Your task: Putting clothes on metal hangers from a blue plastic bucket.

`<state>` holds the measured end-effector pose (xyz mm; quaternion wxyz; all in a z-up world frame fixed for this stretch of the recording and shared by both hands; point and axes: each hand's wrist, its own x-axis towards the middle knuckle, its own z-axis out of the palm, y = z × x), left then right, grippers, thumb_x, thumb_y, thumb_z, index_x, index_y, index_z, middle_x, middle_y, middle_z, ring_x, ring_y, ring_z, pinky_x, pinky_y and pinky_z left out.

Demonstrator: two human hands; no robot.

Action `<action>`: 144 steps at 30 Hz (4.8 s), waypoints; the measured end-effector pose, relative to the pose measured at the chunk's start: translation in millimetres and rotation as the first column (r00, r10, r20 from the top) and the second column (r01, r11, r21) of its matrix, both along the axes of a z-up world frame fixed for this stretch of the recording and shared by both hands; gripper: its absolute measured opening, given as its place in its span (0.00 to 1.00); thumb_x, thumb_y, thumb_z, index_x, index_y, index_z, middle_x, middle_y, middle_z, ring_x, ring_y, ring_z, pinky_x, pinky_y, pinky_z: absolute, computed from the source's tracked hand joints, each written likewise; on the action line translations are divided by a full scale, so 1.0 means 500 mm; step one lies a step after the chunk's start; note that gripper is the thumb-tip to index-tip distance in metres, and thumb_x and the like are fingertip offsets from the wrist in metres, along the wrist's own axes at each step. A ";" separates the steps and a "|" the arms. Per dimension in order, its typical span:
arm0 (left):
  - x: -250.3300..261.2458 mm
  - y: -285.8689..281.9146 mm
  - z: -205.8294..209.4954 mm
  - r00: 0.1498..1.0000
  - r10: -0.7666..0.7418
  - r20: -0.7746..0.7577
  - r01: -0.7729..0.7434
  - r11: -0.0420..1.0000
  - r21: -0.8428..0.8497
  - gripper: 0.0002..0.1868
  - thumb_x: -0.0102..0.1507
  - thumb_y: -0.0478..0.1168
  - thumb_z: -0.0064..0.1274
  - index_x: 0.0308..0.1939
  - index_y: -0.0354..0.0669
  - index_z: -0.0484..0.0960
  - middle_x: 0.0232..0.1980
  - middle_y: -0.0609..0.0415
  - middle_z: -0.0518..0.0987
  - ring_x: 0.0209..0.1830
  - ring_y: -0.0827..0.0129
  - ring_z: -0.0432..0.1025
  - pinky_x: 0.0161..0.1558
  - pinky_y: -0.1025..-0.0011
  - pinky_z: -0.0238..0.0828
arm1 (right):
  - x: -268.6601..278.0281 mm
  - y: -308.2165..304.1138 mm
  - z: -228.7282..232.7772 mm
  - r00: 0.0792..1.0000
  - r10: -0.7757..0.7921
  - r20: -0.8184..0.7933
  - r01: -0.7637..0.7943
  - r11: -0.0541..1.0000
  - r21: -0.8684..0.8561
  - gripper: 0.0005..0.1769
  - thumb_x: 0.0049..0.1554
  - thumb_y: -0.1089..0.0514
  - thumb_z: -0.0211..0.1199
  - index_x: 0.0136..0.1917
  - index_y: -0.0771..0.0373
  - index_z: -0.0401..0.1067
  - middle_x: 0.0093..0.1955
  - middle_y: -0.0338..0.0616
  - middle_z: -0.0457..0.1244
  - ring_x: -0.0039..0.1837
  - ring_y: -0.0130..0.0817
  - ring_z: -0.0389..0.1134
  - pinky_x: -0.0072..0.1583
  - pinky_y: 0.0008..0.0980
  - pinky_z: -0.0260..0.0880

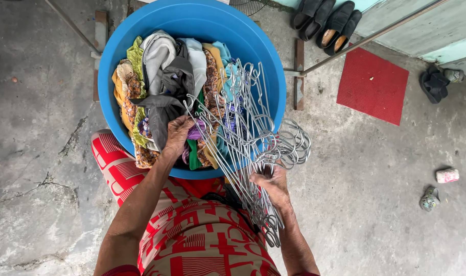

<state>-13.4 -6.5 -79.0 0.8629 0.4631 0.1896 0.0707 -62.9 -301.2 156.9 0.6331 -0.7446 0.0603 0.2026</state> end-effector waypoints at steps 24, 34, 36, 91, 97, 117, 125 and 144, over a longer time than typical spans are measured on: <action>-0.056 0.080 0.036 0.905 -0.303 -0.297 0.419 0.523 0.743 0.18 0.66 0.51 0.58 0.49 0.40 0.87 0.39 0.45 0.87 0.36 0.61 0.82 0.39 0.70 0.78 | 0.146 -0.022 0.038 0.943 -0.334 0.015 0.303 0.872 0.384 0.12 0.47 0.69 0.63 0.46 0.65 0.68 0.32 0.43 0.62 0.34 0.33 0.66 0.33 0.30 0.65; -0.073 0.046 0.052 0.946 -0.261 -0.193 0.304 0.499 0.812 0.13 0.66 0.42 0.57 0.48 0.36 0.85 0.44 0.43 0.85 0.37 0.61 0.80 0.43 0.64 0.77 | 0.235 -0.034 -0.082 0.963 -0.070 0.262 0.062 0.997 0.038 0.22 0.46 0.68 0.71 0.53 0.68 0.68 0.36 0.43 0.65 0.34 0.31 0.67 0.37 0.31 0.73; -0.070 0.031 0.083 0.932 -0.265 -0.246 0.350 0.488 0.800 0.12 0.66 0.42 0.56 0.48 0.38 0.85 0.44 0.45 0.85 0.35 0.61 0.80 0.41 0.63 0.78 | 0.257 0.008 -0.087 0.952 -0.015 0.306 0.032 0.998 -0.051 0.28 0.44 0.67 0.71 0.56 0.66 0.64 0.34 0.41 0.63 0.32 0.29 0.65 0.35 0.30 0.71; 0.047 -0.024 0.222 0.883 -0.333 -0.332 0.325 -0.080 0.942 0.29 0.53 0.47 0.69 0.54 0.42 0.74 0.46 0.43 0.79 0.51 0.48 0.72 0.59 0.49 0.65 | 0.401 -0.065 -0.393 0.902 -0.070 -0.427 0.244 0.896 0.370 0.41 0.47 0.68 0.67 0.70 0.68 0.53 0.39 0.45 0.63 0.35 0.30 0.65 0.39 0.35 0.73; 0.016 -0.167 0.199 0.807 -0.446 -0.388 0.349 -0.170 0.922 0.39 0.45 0.49 0.71 0.54 0.37 0.73 0.53 0.41 0.72 0.58 0.46 0.65 0.70 0.43 0.48 | 0.433 -0.045 -0.340 0.944 -0.157 -0.290 0.156 0.987 -0.026 0.33 0.48 0.66 0.70 0.62 0.73 0.58 0.38 0.45 0.63 0.32 0.31 0.66 0.37 0.40 0.76; -0.171 0.222 0.185 0.890 0.456 0.000 0.008 -0.015 1.000 0.40 0.55 0.41 0.61 0.71 0.37 0.67 0.67 0.34 0.66 0.66 0.39 0.57 0.65 0.44 0.51 | 0.307 0.006 -0.244 0.956 0.224 0.191 0.055 0.501 -0.864 0.61 0.44 0.35 0.75 0.74 0.76 0.52 0.69 0.67 0.55 0.71 0.59 0.56 0.68 0.50 0.61; -0.159 0.242 0.073 0.753 0.580 -0.311 0.326 0.081 0.942 0.45 0.61 0.42 0.60 0.81 0.47 0.59 0.61 0.40 0.70 0.63 0.48 0.61 0.66 0.49 0.54 | 0.106 0.271 -0.183 0.585 0.656 0.476 -0.245 0.703 -0.668 0.46 0.44 0.55 0.77 0.73 0.55 0.62 0.70 0.54 0.53 0.70 0.53 0.55 0.68 0.56 0.60; -0.243 0.139 0.094 0.742 0.525 -0.417 0.397 0.157 0.904 0.44 0.50 0.50 0.64 0.65 0.32 0.64 0.52 0.40 0.78 0.60 0.45 0.65 0.62 0.44 0.53 | 0.050 0.212 -0.287 0.484 0.849 0.214 -0.290 0.386 -0.876 0.35 0.38 0.64 0.70 0.60 0.64 0.67 0.72 0.50 0.48 0.69 0.58 0.51 0.56 0.62 0.62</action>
